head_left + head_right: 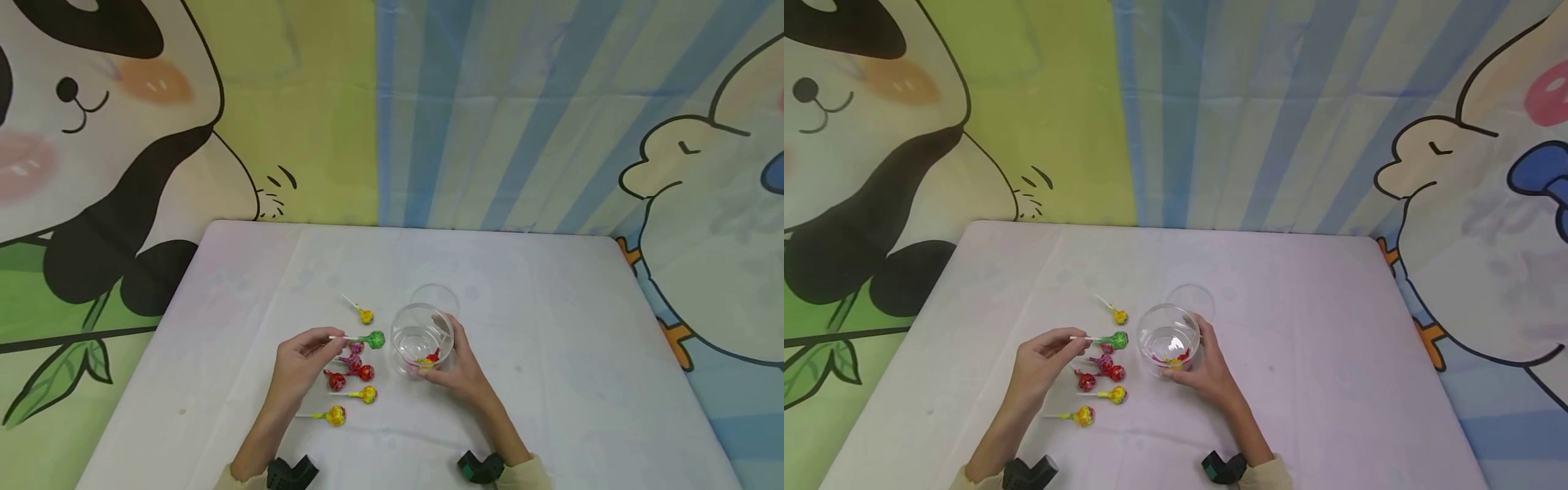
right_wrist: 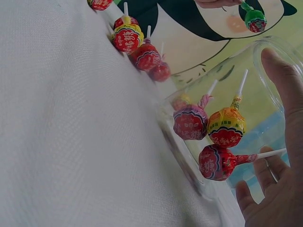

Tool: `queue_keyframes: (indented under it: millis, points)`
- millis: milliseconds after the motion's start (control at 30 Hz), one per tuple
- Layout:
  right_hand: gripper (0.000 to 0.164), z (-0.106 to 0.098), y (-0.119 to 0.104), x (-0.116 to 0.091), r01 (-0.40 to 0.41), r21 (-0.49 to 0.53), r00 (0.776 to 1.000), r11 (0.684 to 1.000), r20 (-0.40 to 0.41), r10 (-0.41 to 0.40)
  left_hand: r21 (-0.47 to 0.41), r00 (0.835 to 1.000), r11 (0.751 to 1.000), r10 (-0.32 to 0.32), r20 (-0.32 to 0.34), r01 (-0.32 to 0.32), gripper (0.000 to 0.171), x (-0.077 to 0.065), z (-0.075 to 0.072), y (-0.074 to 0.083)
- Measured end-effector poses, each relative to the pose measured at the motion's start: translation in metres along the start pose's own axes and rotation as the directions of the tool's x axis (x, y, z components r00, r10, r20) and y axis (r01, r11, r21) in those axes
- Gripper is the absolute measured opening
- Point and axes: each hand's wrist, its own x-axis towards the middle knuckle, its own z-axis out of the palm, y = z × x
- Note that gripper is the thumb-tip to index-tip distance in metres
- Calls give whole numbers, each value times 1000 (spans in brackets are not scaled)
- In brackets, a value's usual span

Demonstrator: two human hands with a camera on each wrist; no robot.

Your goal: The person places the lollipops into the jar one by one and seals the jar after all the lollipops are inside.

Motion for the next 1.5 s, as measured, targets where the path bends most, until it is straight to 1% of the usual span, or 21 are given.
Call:
queue_keyframes:
  millis: [133,233,267,333,467,533,633,767,867,967,1067,1233,1400,1500]
  points:
    - [99,-1,0,-1,12,-11,1000,1000,-2,-12,-11,995,997,81,65,-81,18,6,16,6]
    - [100,-2,0,-1,21,-16,1000,1000,0,-21,17,979,987,157,133,-160,15,8,27,8]
    - [101,-3,0,-1,24,-16,1000,1000,-1,-24,29,974,984,171,151,-178,15,9,31,8]
    - [101,-4,0,-1,26,-18,1000,1000,-2,-26,50,965,978,192,178,-203,14,10,37,8]
    - [101,-5,2,-1,31,-25,1000,999,-3,-31,63,956,975,193,221,-212,13,13,49,10]
    - [101,-5,2,-1,39,-25,999,999,-1,-39,80,946,970,203,254,-230,13,15,55,13]
    - [101,-5,4,-1,47,-32,999,998,4,-47,140,919,945,240,312,-295,12,18,64,18]
    - [102,-3,6,-2,60,-29,998,998,18,-60,231,884,897,273,379,-377,12,19,77,22]
    - [102,-2,7,-2,63,-20,998,998,27,-62,259,857,873,278,433,-414,10,18,85,23]
    - [101,-1,7,-1,68,-21,997,997,31,-67,277,838,856,275,471,-436,9,18,90,24]
    - [101,-2,7,1,88,-30,996,996,32,-87,312,835,851,231,499,-422,11,19,94,27]
    - [100,-4,5,3,107,-29,994,994,32,-106,360,835,860,125,535,-360,14,23,98,31]
    - [100,-4,6,1,116,-42,993,992,26,-115,365,841,888,42,540,-278,16,24,98,31]
    - [101,-4,8,0,112,-46,994,993,19,-111,361,836,904,-7,549,-230,16,24,98,29]
